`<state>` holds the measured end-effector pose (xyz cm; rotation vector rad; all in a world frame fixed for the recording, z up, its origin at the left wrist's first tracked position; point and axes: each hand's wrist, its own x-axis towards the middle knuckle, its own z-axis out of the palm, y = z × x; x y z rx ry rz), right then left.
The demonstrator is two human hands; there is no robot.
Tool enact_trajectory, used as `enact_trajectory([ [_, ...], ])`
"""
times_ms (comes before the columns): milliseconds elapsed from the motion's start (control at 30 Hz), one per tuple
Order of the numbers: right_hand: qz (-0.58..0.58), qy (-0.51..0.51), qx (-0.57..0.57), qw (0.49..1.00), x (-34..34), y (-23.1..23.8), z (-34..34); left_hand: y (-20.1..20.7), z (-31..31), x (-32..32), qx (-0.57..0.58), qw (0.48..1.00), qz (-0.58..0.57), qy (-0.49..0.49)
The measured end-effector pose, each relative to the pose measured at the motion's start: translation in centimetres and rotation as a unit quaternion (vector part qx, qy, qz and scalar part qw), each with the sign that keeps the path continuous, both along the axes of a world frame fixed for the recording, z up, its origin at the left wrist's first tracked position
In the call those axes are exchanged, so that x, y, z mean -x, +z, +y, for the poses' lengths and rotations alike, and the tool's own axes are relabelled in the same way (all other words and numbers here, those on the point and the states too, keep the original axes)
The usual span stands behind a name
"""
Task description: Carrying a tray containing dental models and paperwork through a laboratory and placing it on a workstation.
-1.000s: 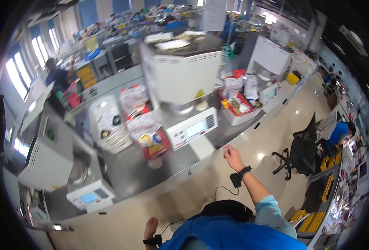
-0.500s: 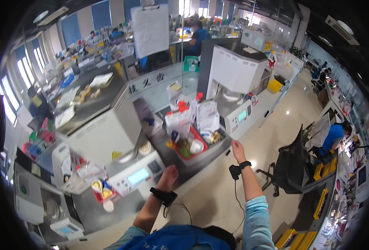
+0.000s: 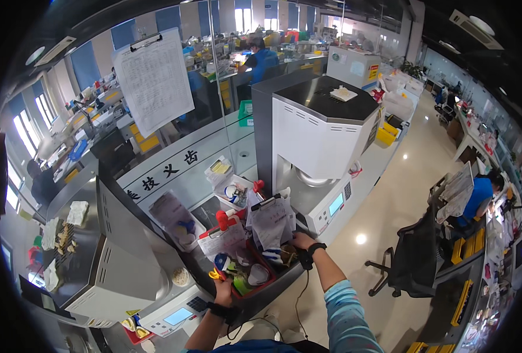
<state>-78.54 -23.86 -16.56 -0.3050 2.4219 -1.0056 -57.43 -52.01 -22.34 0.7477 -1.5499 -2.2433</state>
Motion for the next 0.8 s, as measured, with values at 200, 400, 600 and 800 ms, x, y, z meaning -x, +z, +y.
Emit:
enact_trajectory([
  [200,0.09,0.033,-0.048,0.994,0.2,-2.9,2.1,-0.3,1.5,-0.3,-0.109,0.987,-0.085,-0.083],
  [400,0.095,0.062,-0.001,0.993,-5.7,-1.9,3.2,1.9,0.9,-3.4,-0.157,0.978,-0.033,-0.132],
  [600,-0.006,0.0,0.074,0.997,-14.7,2.6,8.7,1.5,3.7,-9.8,-0.052,0.98,-0.137,-0.136],
  [800,-0.021,-0.12,0.05,0.991,-20.0,7.9,21.8,10.3,14.8,-6.3,-0.008,0.95,-0.149,-0.273],
])
